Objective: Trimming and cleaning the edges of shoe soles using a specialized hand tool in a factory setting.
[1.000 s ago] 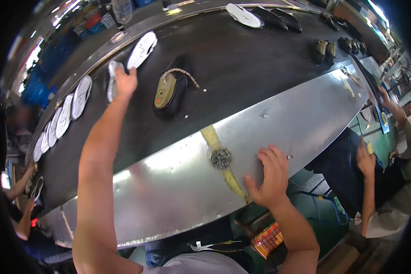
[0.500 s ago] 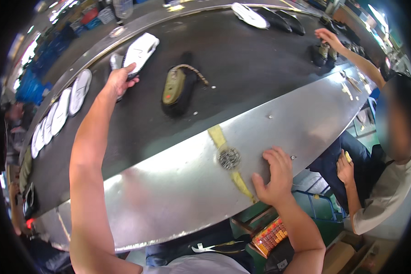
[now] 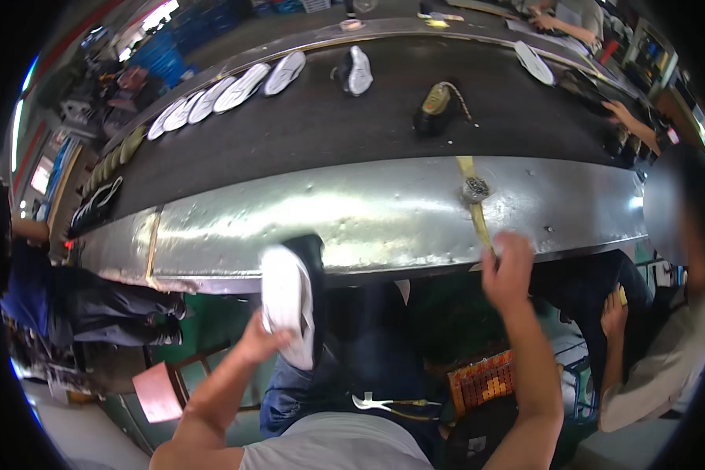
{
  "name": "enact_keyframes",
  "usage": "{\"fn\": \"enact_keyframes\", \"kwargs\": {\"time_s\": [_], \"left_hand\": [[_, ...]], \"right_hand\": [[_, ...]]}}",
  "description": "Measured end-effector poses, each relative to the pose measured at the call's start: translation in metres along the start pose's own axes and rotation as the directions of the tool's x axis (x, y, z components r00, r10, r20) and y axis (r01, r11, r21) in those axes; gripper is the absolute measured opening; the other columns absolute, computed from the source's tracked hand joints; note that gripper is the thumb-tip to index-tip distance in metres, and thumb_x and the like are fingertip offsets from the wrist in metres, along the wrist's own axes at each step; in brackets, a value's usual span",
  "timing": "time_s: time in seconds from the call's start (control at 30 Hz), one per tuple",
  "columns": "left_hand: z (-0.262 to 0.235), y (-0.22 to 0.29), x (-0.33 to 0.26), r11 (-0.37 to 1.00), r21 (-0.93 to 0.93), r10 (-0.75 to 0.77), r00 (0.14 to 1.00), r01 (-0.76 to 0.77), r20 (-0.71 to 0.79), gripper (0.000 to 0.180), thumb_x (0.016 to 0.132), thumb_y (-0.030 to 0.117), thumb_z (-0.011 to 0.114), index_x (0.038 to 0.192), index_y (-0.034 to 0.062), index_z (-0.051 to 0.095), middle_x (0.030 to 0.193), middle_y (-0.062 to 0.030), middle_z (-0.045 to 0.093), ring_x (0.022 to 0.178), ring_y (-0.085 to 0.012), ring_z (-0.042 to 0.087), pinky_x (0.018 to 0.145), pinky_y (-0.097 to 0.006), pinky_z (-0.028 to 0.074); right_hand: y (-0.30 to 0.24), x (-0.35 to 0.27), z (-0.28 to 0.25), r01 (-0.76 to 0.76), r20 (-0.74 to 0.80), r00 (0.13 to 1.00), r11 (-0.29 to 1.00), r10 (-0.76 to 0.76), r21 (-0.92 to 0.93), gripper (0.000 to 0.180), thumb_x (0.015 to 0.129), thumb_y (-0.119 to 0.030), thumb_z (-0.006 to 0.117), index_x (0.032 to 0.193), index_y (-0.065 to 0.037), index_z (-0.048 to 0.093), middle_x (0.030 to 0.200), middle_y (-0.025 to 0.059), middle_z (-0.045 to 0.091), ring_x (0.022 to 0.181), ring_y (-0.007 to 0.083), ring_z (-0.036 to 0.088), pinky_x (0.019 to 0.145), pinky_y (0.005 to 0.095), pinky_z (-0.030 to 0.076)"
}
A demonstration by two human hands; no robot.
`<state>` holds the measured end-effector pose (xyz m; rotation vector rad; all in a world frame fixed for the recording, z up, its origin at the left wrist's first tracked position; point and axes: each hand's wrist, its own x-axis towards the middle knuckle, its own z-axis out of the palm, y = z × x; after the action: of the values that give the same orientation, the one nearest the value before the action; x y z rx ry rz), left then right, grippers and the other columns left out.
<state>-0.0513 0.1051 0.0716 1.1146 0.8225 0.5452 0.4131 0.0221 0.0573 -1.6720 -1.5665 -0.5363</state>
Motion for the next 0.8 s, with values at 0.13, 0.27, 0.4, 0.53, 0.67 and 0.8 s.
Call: {"fn": "enact_keyframes", "kwargs": {"time_s": [0.13,0.27,0.4,0.53,0.67,0.8], "left_hand": [[0.035,-0.028,-0.069,0.95,0.305,0.064,0.997,-0.071,0.035,0.095,0.076,0.01,0.084,0.153,0.0049,0.029,0.132,-0.0096,0.059,0.12,-0.0192,0.056,0.104,-0.035,0.042],[0.067,-0.038,-0.076,0.636,0.733,-0.316,0.948,0.243,-0.04,0.094,0.08,0.043,0.077,0.154,0.0108,0.028,0.118,-0.0262,0.064,0.108,-0.0338,0.065,0.095,-0.036,0.049],[0.083,-0.08,-0.05,0.335,0.938,-0.102,0.986,-0.09,0.131,0.079,0.079,0.046,0.072,0.139,0.001,0.047,0.136,-0.0241,0.051,0.112,-0.0401,0.06,0.095,-0.045,0.051],[0.128,-0.069,0.02,0.357,0.93,-0.193,0.967,-0.088,0.165,0.09,0.076,0.046,0.074,0.141,-0.0054,0.04,0.127,-0.0289,0.058,0.115,-0.0424,0.058,0.1,-0.044,0.047],[0.094,-0.088,0.058,0.775,0.62,-0.073,0.958,-0.12,0.276,0.079,0.08,0.039,0.077,0.139,-0.0039,0.047,0.137,-0.0225,0.055,0.126,-0.0297,0.054,0.107,-0.036,0.041],[0.068,-0.063,0.013,0.984,0.101,0.134,0.981,-0.15,0.142,0.082,0.086,0.009,0.075,0.154,0.0121,0.028,0.123,-0.0041,0.057,0.109,-0.0117,0.054,0.096,-0.029,0.045]], "right_hand": [[-0.123,-0.093,-0.039,-0.207,0.688,0.723,0.927,-0.07,0.312,0.03,0.078,-0.031,0.077,0.09,-0.007,0.064,0.09,0.0132,0.062,0.089,0.0352,0.059,0.079,0.0461,0.049],[-0.176,-0.182,-0.078,-0.25,0.895,0.38,0.906,-0.234,0.343,0.052,0.079,-0.04,0.077,0.11,-0.001,0.061,0.113,0.0197,0.059,0.11,0.0366,0.055,0.091,0.0437,0.05],[-0.187,-0.192,-0.085,-0.156,0.885,0.367,0.919,-0.287,0.363,0.057,0.074,-0.035,0.08,0.114,-0.001,0.058,0.114,0.0179,0.058,0.111,0.036,0.054,0.09,0.0431,0.052],[-0.193,-0.183,-0.087,-0.028,0.919,0.284,0.956,-0.272,0.291,0.057,0.071,-0.033,0.082,0.113,-0.002,0.058,0.109,0.0156,0.058,0.106,0.0352,0.057,0.085,0.0427,0.053],[-0.186,-0.16,-0.101,-0.177,0.963,0.131,0.951,-0.234,0.255,0.042,0.075,-0.024,0.077,0.107,-0.002,0.06,0.099,0.0164,0.062,0.095,0.0342,0.064,0.081,0.043,0.053],[-0.167,-0.14,-0.119,-0.736,0.969,0.175,0.631,-0.173,0.246,0.028,0.085,-0.022,0.069,0.103,-0.001,0.061,0.094,0.0182,0.067,0.088,0.0349,0.066,0.076,0.0403,0.051]]}}
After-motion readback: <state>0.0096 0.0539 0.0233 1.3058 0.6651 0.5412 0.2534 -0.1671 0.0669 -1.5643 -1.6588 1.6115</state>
